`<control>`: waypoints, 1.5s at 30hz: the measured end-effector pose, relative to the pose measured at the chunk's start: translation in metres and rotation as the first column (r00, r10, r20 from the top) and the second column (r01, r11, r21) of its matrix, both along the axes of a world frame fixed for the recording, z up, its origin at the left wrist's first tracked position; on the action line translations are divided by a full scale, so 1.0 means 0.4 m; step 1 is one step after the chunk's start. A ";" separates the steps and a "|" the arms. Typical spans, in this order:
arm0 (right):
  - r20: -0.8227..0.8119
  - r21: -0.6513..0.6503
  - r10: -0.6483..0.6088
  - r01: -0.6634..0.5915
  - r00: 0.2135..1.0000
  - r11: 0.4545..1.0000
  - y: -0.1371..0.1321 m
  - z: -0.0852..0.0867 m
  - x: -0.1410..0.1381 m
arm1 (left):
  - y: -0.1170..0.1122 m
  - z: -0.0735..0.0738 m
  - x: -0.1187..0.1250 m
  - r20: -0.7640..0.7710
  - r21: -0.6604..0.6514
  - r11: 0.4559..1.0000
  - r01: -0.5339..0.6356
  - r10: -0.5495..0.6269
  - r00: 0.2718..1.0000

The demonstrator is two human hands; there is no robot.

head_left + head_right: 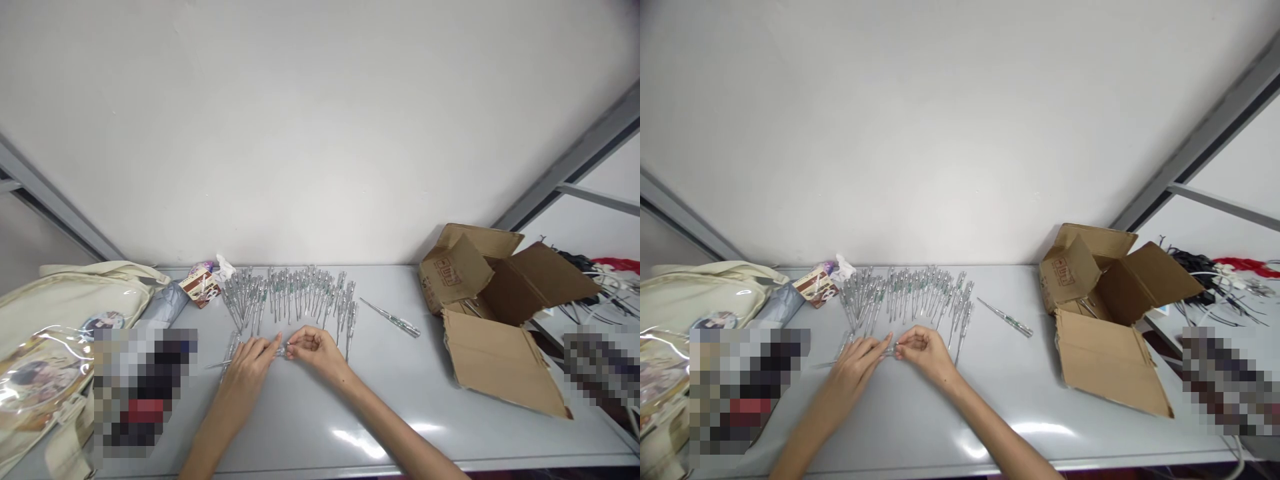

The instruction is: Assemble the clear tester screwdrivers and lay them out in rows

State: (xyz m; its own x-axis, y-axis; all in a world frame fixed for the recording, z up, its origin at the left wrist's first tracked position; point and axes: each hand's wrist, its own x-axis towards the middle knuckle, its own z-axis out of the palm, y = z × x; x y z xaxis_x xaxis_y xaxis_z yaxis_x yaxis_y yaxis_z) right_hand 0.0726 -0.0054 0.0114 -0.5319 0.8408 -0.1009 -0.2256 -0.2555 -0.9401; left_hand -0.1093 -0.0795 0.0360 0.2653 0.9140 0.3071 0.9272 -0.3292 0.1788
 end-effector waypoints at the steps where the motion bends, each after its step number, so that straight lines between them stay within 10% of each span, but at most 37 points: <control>1: 0.014 0.023 -0.008 0.008 1.000 1.000 0.000 0.000 0.000 | 0.001 0.004 0.000 0.010 -0.020 1.000 0.002 -0.002 1.000; 11: 0.084 0.087 -0.081 0.074 0.993 0.993 0.017 0.004 0.021 | 0.001 0.002 -0.025 0.146 -0.068 0.996 -0.055 0.064 0.987; 21: 0.338 0.477 -0.169 -0.014 0.926 0.879 -0.015 0.005 0.012 | 0.002 0.045 -0.038 -0.122 0.113 0.987 0.113 -0.100 0.987; 30: 0.389 0.557 -0.204 -0.053 0.898 0.829 -0.020 -0.007 0.006 | -0.006 0.040 -0.059 -0.126 0.215 0.970 0.117 -0.091 0.988; 38: 0.395 0.570 -0.207 -0.062 0.895 0.819 -0.028 -0.004 0.004 | -0.024 0.071 -0.080 -0.053 0.186 0.982 -0.029 0.039 0.998; 45: 0.398 0.583 -0.220 -0.061 0.891 0.810 -0.027 0.003 0.004 | -0.002 0.005 -0.016 0.240 0.092 0.930 -0.356 0.326 0.914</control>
State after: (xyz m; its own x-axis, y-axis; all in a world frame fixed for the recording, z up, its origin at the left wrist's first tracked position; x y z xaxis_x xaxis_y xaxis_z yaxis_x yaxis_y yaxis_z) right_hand 0.0741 -0.0163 0.0125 -0.4795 0.8526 0.2074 0.2380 0.3539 -0.9045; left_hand -0.1156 -0.0801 0.0380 -0.1420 0.8844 0.4447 0.9306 -0.0338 0.3645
